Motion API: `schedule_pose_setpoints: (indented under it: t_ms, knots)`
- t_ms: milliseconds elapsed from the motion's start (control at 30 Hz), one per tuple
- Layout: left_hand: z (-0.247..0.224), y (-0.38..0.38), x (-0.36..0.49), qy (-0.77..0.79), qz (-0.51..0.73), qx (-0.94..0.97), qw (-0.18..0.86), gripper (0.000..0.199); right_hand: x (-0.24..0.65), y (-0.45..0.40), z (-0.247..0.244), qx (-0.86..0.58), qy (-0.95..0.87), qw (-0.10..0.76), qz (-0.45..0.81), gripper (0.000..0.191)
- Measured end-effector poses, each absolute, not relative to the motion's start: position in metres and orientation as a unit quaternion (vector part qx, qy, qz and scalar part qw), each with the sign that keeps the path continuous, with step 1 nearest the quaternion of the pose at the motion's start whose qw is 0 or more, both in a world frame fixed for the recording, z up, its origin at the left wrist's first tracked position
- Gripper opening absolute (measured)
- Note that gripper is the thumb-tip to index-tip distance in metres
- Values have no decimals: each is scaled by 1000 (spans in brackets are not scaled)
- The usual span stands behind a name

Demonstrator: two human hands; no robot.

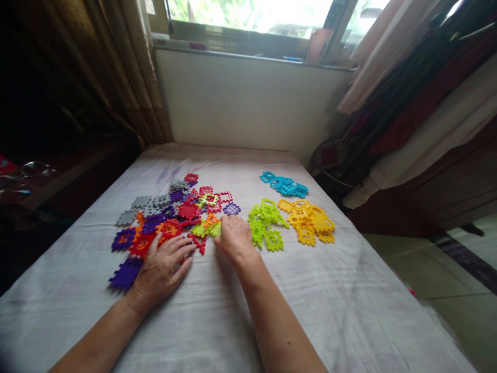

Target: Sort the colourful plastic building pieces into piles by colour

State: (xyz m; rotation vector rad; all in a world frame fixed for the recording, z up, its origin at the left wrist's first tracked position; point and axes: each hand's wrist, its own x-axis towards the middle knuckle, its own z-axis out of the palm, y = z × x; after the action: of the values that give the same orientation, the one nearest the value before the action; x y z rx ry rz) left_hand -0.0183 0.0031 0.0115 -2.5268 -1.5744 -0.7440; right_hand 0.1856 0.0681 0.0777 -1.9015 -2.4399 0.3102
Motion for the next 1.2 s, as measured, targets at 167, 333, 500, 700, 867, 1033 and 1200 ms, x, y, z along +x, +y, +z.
schedule_pose_setpoints:
  t_ms: [167, 333, 500, 700, 867, 1033, 1200]
  knots:
    - [10, 3, -20, -511, -244, -823, 39, 29, 234, 74, 100, -675, -729, 40, 107, 31]
    - [11, 4, -21, -508, -246, -824, 36, 29, 283, 84, 96, -723, -677, 68, 117, 38]
    - [13, 4, -19, -512, -257, -819, 31, 24, 280, 85, 94, -729, -673, 75, 99, 35]
    - [16, 2, -17, -516, -258, -816, 27, 20, 200, 72, 88, -567, -810, 118, 89, 27]
    - [16, 1, -17, -517, -264, -814, 26, 18, 156, 62, 57, -501, -859, 94, 48, 26]
    - [15, 1, -18, -517, -266, -813, 21, 19, 160, 66, 49, -508, -845, 147, 79, 20]
    - [16, 0, -17, -515, -269, -814, 18, 19, 173, 77, 56, -492, -790, 279, 237, 17]
